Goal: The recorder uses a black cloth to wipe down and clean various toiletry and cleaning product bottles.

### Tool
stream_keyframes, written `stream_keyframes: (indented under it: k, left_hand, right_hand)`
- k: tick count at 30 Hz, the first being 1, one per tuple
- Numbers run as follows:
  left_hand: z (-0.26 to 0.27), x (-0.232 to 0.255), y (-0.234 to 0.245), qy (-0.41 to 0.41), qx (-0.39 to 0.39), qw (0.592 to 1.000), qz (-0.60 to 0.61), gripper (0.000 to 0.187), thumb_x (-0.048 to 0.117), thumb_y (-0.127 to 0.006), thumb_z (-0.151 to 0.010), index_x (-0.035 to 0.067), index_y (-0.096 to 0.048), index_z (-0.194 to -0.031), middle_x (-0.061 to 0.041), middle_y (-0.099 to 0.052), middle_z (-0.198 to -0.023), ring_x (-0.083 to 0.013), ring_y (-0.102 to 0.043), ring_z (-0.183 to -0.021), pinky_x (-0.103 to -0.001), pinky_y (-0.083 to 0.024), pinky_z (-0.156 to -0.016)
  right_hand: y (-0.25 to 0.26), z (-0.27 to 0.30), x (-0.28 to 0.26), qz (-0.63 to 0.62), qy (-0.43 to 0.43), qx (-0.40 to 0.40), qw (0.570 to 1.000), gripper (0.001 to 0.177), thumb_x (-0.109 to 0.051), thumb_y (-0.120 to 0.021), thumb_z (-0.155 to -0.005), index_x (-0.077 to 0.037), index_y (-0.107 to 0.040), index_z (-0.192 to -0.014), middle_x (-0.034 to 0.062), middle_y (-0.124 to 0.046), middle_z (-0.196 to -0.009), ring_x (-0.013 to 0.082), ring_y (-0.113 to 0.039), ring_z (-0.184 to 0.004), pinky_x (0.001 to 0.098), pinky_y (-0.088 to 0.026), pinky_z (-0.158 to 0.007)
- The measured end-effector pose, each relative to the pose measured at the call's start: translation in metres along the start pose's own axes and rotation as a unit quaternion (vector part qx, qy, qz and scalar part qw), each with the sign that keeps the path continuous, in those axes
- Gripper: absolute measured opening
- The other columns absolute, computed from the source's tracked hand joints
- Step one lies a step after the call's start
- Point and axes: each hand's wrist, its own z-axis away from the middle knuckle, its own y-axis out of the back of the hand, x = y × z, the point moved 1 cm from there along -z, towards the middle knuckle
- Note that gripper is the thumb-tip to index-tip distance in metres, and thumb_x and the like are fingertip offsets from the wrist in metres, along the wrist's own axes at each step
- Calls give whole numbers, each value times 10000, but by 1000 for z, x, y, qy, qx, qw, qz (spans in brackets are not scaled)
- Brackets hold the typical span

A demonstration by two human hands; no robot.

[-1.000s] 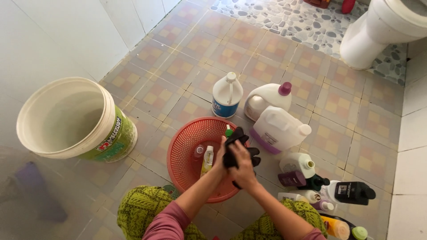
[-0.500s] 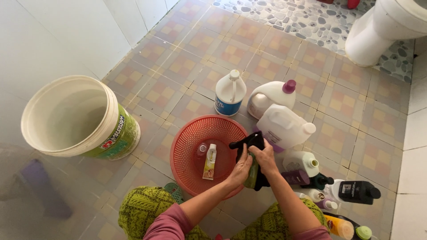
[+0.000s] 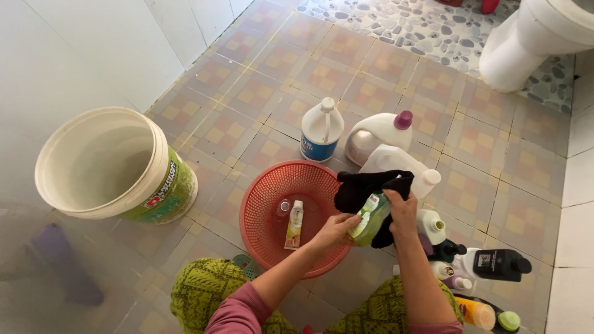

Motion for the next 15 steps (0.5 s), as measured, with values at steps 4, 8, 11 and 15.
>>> stream_keyframes:
  k: [4, 8, 11, 15]
  left_hand:
    - [15, 20, -15, -146, 95, 954, -243, 596, 505, -616, -1017, -22, -648, -1292, -179, -648, -1158, -253, -652, -1055, -399, -576, -859]
    - [35, 42, -34, -211, 165, 900, -343, 635, 533, -642, -967, -54, -650, -1209, -143, -571, -1082, -244, -596, -1009, -401, -540, -861]
    - [38, 36, -36, -212, 204, 892, -343, 640, 519, -672, -955, -54, -585, -1228, -154, -526, -1088, -262, -564, -1005, -413, -535, -850]
    - [29, 36, -34, -128, 144, 959, -209, 613, 473, -706, -936, 0, -527, -1284, -149, -587, -1149, -236, -623, -1009, -387, -578, -821]
  right_hand:
    - [8, -5, 5, -15, -4, 28, 999, 106, -53, -736, -886, -23, -683, -973, 46, -694, -873, 172, -675, -715, 326, -561, -632]
    - [6, -1, 0, -48, -1, 21, 999, 75, -60, -708, -915, -28, -691, -980, 49, -712, -893, 164, -697, -738, 317, -583, -655]
    - [4, 2, 0, -69, 7, 10, 998, 67, -49, -700, -920, -26, -693, -982, 52, -716, -902, 166, -699, -746, 314, -583, -665]
    - [3, 0, 4, -88, 21, -5, 996, 81, -47, -705, -923, -14, -687, -996, 64, -715, -917, 180, -697, -759, 330, -580, -665]
